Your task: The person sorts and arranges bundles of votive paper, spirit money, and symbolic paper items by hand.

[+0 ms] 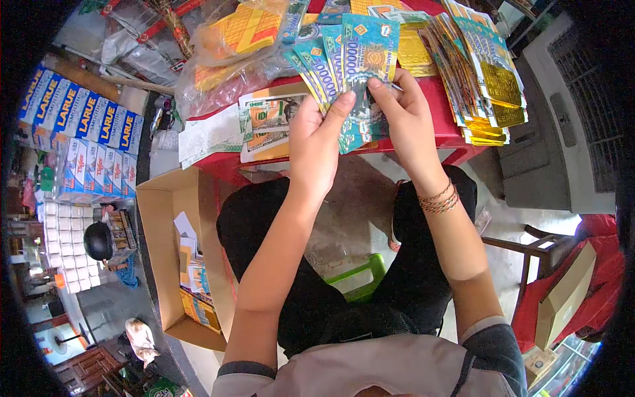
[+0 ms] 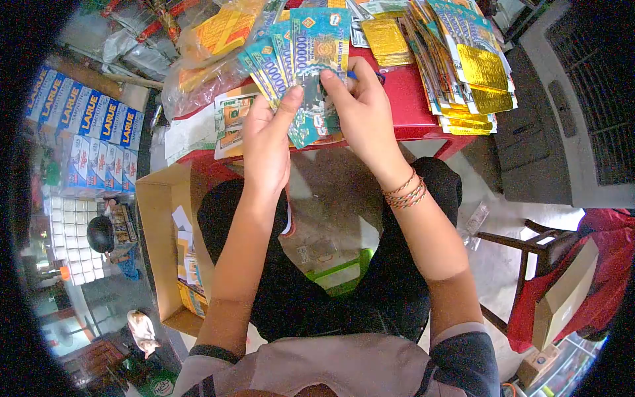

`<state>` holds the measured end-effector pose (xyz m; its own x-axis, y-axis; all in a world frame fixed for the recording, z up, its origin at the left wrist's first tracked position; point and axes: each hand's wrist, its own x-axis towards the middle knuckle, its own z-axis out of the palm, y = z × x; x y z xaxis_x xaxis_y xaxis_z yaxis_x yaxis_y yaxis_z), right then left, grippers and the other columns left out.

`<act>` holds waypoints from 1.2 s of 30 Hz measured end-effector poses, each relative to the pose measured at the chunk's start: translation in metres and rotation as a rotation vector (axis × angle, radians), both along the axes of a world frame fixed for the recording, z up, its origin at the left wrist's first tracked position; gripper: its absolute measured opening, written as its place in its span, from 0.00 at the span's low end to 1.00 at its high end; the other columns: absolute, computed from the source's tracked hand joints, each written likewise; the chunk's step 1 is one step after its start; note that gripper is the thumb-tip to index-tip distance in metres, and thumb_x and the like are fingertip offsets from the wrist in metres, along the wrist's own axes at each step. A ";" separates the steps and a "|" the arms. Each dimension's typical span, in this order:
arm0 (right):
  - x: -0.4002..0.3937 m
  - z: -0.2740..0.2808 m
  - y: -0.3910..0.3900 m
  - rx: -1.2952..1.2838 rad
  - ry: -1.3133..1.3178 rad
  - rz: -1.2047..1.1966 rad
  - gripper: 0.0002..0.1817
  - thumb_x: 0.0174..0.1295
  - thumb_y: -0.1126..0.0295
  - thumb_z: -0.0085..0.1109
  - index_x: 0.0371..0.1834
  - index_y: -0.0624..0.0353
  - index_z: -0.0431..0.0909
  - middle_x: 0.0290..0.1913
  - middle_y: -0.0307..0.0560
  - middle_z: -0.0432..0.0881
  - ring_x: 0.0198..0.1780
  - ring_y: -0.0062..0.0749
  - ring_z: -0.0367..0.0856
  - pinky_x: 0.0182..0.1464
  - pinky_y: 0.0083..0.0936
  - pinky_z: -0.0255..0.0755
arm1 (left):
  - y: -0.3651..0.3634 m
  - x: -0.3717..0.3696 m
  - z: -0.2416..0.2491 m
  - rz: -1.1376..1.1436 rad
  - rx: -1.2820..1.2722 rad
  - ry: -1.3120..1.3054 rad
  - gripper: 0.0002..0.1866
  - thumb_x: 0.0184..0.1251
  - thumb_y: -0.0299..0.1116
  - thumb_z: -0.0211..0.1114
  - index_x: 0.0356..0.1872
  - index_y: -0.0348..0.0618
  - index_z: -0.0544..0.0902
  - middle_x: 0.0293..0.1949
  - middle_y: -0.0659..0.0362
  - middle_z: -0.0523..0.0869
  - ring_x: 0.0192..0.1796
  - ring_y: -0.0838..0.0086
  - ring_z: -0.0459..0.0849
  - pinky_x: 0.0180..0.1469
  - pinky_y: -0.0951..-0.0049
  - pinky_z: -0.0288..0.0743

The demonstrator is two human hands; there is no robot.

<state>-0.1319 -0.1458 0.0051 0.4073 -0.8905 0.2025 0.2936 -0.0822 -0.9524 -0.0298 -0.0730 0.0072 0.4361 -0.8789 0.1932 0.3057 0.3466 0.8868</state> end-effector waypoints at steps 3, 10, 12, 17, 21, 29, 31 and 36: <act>-0.003 0.004 0.002 -0.021 0.018 0.021 0.09 0.67 0.69 0.55 0.44 0.62 0.71 0.29 0.36 0.79 0.29 0.12 0.71 0.30 0.13 0.64 | 0.001 0.002 0.000 0.014 0.005 0.008 0.13 0.68 0.30 0.60 0.51 0.37 0.77 0.49 0.60 0.82 0.49 0.80 0.78 0.56 0.76 0.68; -0.007 0.012 0.003 0.003 0.085 0.126 0.10 0.68 0.69 0.54 0.46 0.63 0.71 0.33 0.38 0.82 0.32 0.12 0.73 0.34 0.12 0.66 | 0.004 0.008 0.008 0.073 0.051 0.097 0.12 0.68 0.32 0.61 0.48 0.36 0.78 0.44 0.61 0.83 0.43 0.85 0.78 0.49 0.80 0.70; -0.007 0.010 0.002 -0.011 0.080 0.127 0.10 0.68 0.69 0.54 0.46 0.64 0.71 0.33 0.38 0.82 0.33 0.12 0.73 0.34 0.13 0.67 | 0.004 0.010 0.007 0.071 0.041 0.087 0.12 0.68 0.32 0.61 0.48 0.36 0.78 0.44 0.61 0.84 0.43 0.84 0.78 0.48 0.80 0.70; -0.011 0.015 0.001 -0.039 0.125 0.138 0.11 0.67 0.69 0.55 0.47 0.64 0.71 0.34 0.39 0.82 0.35 0.12 0.75 0.35 0.13 0.68 | 0.006 0.014 0.008 0.086 0.057 0.078 0.13 0.68 0.32 0.62 0.48 0.37 0.79 0.44 0.61 0.84 0.43 0.84 0.78 0.48 0.80 0.71; -0.011 0.010 -0.004 -0.058 0.150 0.150 0.12 0.66 0.69 0.55 0.49 0.65 0.71 0.35 0.40 0.83 0.36 0.12 0.75 0.36 0.13 0.68 | 0.007 0.015 0.008 0.095 0.045 0.060 0.12 0.67 0.32 0.62 0.48 0.36 0.79 0.43 0.61 0.84 0.42 0.84 0.79 0.47 0.80 0.71; -0.008 0.013 0.001 0.034 0.038 0.206 0.12 0.66 0.71 0.55 0.48 0.65 0.71 0.38 0.40 0.82 0.38 0.14 0.77 0.41 0.14 0.70 | 0.005 0.012 0.008 0.113 0.015 0.041 0.11 0.67 0.31 0.62 0.45 0.36 0.80 0.41 0.61 0.85 0.41 0.85 0.79 0.45 0.80 0.72; -0.009 0.012 0.001 0.058 0.032 0.227 0.11 0.66 0.71 0.55 0.47 0.66 0.72 0.39 0.40 0.82 0.40 0.15 0.77 0.43 0.15 0.70 | 0.005 0.010 0.007 0.142 0.004 0.045 0.11 0.67 0.31 0.62 0.45 0.36 0.80 0.41 0.61 0.84 0.41 0.85 0.79 0.45 0.80 0.72; -0.008 0.012 0.001 0.056 0.039 0.187 0.11 0.66 0.71 0.56 0.47 0.66 0.73 0.39 0.40 0.82 0.39 0.15 0.77 0.42 0.15 0.70 | 0.006 0.010 0.008 0.141 0.019 0.113 0.10 0.66 0.31 0.63 0.45 0.37 0.80 0.41 0.62 0.84 0.40 0.85 0.79 0.45 0.81 0.71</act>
